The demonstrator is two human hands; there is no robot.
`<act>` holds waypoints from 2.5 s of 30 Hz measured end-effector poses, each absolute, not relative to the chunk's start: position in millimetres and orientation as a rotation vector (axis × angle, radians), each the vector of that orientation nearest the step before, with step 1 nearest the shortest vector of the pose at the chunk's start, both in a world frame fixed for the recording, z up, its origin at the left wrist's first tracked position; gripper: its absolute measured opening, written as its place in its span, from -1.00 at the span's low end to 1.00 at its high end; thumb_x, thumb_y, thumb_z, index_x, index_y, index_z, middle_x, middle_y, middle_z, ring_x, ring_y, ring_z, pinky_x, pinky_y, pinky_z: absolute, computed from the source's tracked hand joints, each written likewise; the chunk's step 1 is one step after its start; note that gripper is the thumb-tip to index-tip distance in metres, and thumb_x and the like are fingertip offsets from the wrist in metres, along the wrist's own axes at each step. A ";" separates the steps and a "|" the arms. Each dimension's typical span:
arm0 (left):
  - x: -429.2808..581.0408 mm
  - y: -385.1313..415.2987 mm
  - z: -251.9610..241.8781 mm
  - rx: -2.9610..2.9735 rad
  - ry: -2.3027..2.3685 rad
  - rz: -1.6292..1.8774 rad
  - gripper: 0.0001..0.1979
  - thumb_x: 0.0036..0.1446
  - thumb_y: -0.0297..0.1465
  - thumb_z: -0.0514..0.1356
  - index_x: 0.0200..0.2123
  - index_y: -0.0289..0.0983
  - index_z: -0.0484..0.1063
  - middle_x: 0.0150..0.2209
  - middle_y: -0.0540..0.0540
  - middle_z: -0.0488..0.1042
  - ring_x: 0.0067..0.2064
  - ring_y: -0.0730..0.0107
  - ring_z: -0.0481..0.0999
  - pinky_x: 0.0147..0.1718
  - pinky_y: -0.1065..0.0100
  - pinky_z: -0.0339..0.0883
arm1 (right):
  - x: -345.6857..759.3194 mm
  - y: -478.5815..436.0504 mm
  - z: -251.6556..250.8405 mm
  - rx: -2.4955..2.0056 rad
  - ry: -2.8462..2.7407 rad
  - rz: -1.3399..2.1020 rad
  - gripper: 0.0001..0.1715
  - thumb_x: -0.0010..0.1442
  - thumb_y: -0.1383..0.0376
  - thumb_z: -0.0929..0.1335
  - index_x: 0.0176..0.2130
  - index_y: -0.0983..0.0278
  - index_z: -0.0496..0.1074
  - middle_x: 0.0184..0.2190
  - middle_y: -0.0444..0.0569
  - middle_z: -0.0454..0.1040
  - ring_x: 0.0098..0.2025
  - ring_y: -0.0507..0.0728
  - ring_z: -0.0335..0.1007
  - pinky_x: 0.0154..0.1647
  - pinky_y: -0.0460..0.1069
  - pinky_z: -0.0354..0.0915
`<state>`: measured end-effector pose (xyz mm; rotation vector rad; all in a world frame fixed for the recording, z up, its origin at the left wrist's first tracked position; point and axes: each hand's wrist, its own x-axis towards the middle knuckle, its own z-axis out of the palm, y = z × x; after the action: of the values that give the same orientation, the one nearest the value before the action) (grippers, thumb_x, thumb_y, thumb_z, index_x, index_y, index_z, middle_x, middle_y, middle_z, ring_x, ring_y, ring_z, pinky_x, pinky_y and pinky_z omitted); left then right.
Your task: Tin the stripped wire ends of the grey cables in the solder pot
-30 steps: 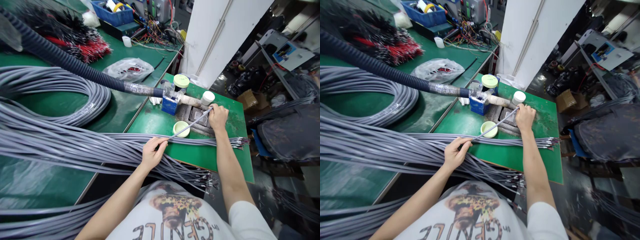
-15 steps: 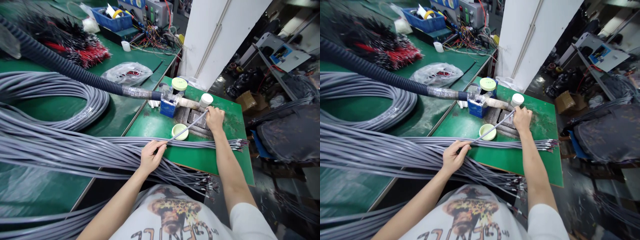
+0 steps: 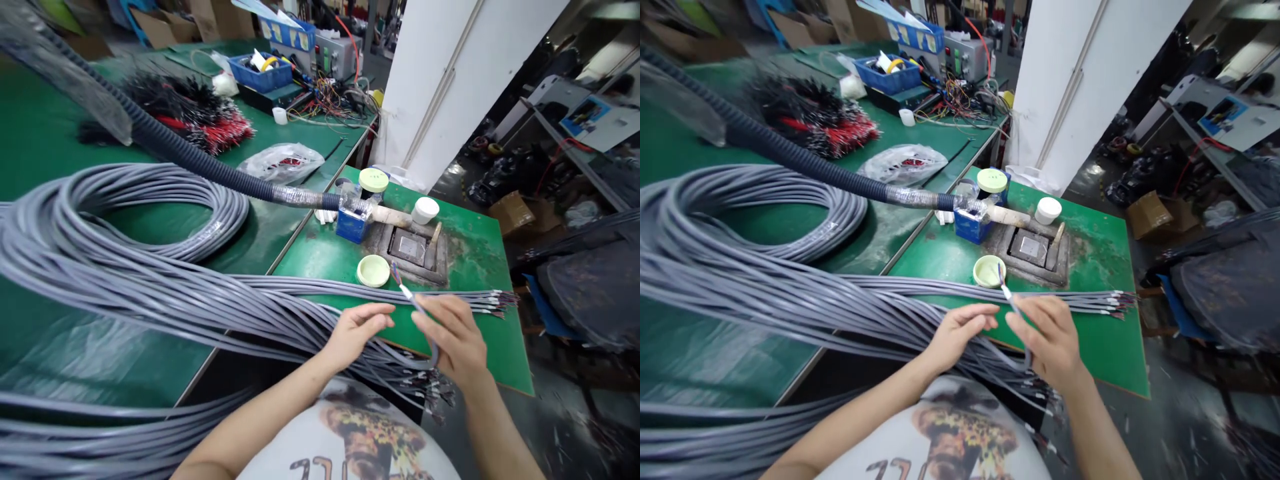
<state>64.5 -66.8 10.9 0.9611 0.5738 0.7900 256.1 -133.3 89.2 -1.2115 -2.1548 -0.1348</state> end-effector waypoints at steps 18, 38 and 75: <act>75.2 -82.9 12.9 0.735 0.519 0.738 -0.75 0.02 -0.21 0.32 -0.39 -0.29 0.61 -0.45 -0.08 0.52 -0.41 0.43 0.46 -0.29 0.38 0.32 | 229.2 -171.0 73.6 -1.369 -1.926 0.337 -0.48 0.21 0.41 0.23 0.11 0.05 0.35 -0.09 0.02 0.55 -0.10 0.24 0.46 -0.11 0.19 0.36; 54.8 -54.6 26.3 0.896 0.661 0.870 -0.76 -0.07 -0.25 0.37 -0.45 -0.31 0.49 -0.46 -0.03 0.49 -0.39 0.46 0.41 -0.31 0.40 0.25 | 209.8 -149.8 57.6 -1.500 -1.098 1.469 -0.60 0.19 0.06 0.32 -0.48 0.31 0.46 -0.79 -0.18 0.34 -0.77 -0.06 0.13 -0.70 -0.14 0.07; 79.4 -77.2 23.6 0.894 0.761 0.972 -0.76 -0.03 -0.26 0.34 -0.50 -0.29 0.42 -0.52 0.02 0.48 -0.45 0.50 0.41 -0.37 0.42 0.29 | 209.6 -110.9 68.2 -1.576 -1.146 1.018 -0.80 0.14 0.21 0.35 -0.45 0.26 0.41 -0.69 -0.23 0.30 -0.65 -0.04 0.20 -0.58 -0.12 0.17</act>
<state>79.4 -77.2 23.6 0.8935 0.7609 0.9723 209.6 -110.9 68.2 -1.5760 -1.1460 1.0177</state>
